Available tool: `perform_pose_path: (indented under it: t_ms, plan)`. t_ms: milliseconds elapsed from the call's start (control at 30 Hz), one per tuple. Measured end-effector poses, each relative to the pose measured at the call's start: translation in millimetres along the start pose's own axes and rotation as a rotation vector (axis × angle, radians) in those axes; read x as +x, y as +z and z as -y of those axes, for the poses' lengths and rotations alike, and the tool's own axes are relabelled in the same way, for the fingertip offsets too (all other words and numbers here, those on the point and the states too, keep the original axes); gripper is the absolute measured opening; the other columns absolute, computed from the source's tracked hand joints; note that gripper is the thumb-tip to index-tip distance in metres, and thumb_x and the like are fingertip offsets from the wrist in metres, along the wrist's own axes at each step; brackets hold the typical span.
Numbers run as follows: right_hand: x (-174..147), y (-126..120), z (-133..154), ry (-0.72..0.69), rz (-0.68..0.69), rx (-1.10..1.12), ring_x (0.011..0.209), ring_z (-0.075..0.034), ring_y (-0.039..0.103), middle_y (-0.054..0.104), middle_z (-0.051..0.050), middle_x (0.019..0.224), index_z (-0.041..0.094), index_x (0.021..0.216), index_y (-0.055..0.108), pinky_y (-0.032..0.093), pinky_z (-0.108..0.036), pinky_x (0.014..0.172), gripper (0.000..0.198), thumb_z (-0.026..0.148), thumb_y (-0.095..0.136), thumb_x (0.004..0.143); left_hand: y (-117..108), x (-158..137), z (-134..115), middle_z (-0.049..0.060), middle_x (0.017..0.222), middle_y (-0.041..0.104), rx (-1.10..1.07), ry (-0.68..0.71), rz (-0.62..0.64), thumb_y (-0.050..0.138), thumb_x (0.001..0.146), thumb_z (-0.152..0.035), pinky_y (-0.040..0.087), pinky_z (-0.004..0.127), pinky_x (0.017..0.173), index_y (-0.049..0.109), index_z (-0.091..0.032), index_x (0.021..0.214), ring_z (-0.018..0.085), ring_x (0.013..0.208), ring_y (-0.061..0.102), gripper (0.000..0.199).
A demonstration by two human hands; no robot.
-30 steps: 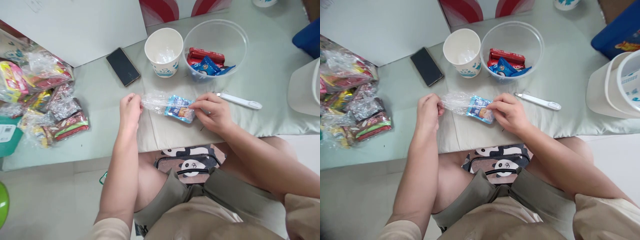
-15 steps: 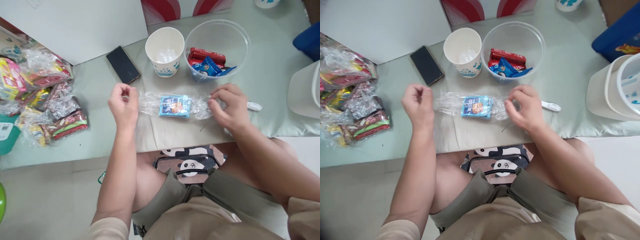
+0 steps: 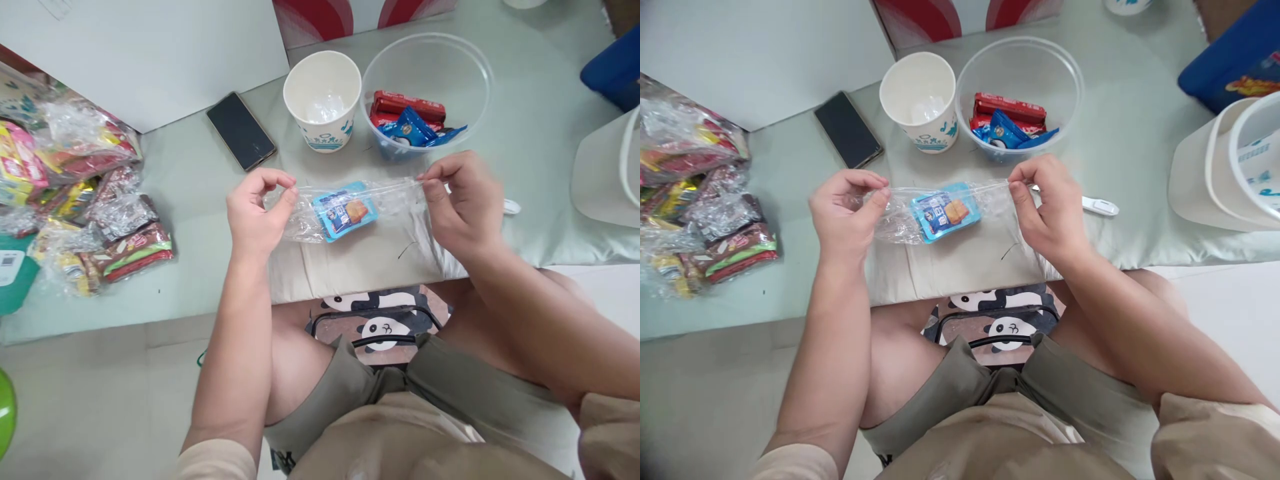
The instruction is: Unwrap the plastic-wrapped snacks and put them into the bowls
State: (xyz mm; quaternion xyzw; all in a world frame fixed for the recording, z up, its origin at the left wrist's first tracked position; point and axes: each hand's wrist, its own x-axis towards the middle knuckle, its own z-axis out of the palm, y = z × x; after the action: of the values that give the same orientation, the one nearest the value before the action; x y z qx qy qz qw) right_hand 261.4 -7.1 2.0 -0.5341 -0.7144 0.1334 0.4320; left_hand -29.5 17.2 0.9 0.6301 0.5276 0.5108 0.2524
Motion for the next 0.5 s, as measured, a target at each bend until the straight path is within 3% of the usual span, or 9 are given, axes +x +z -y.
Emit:
perform_pose_path:
  t_ms: [100,200,300,367,500]
  plan:
    - [-8.5,-8.1,2.9,-0.041,-0.011,0.104,0.094,-0.024,0.073,0.076,-0.007,0.099,0.027,0.095,0.06,0.056,-0.043,0.085,0.015,0.035,0.05,0.103,-0.6,-3.9,-6.1,0.0,0.079,0.07,0.019,-0.183,-0.004,0.071,0.079,-0.011,0.052,0.03,0.07,0.068,-0.022,0.078,0.015,0.072,0.064,0.012]
    - [-16.8,-21.0,4.2,-0.098,0.027,0.092,0.083,-0.023,0.074,0.076,-0.004,0.089,0.029,0.093,0.06,0.056,-0.04,0.075,0.012,0.032,0.052,0.102,-2.8,-6.9,-6.8,-0.001,0.073,0.068,0.049,-0.431,-0.021,0.07,0.077,-0.008,0.044,0.027,0.054,0.068,-0.02,0.076,0.011,0.055,0.054,0.013]
    - [-20.1,-35.5,6.0,-0.218,0.219,0.044,0.071,-0.021,0.069,0.073,-0.002,0.077,0.029,0.088,0.061,0.053,-0.038,0.071,0.016,0.024,0.049,0.099,-8.5,-8.5,-3.0,-0.001,0.068,0.065,0.06,-0.612,-0.058,0.071,0.074,-0.007,0.039,0.025,0.049,0.067,-0.019,0.073,0.01,0.052,0.052,0.012]
    - [-20.8,-41.5,7.2,-0.319,0.434,0.023,0.063,-0.019,0.064,0.07,-0.001,0.069,0.028,0.089,0.065,0.05,-0.037,0.072,0.02,0.022,0.048,0.097,-12.5,-8.9,-0.9,-0.001,0.071,0.067,0.112,-0.599,-0.088,0.071,0.072,-0.006,0.04,0.024,0.051,0.069,-0.018,0.074,0.01,0.054,0.052,0.013]
    - [-24.2,-39.8,9.4,-0.318,0.79,-0.163,0.055,-0.017,0.054,0.065,-0.002,0.059,0.023,0.093,0.075,0.038,-0.034,0.062,0.033,0.031,0.044,0.101,-14.3,-8.8,-7.8,0.001,0.085,0.072,0.197,-0.303,-0.088,0.069,0.077,-0.013,0.048,0.026,0.064,0.07,-0.021,0.083,0.012,0.069,0.059,0.01]
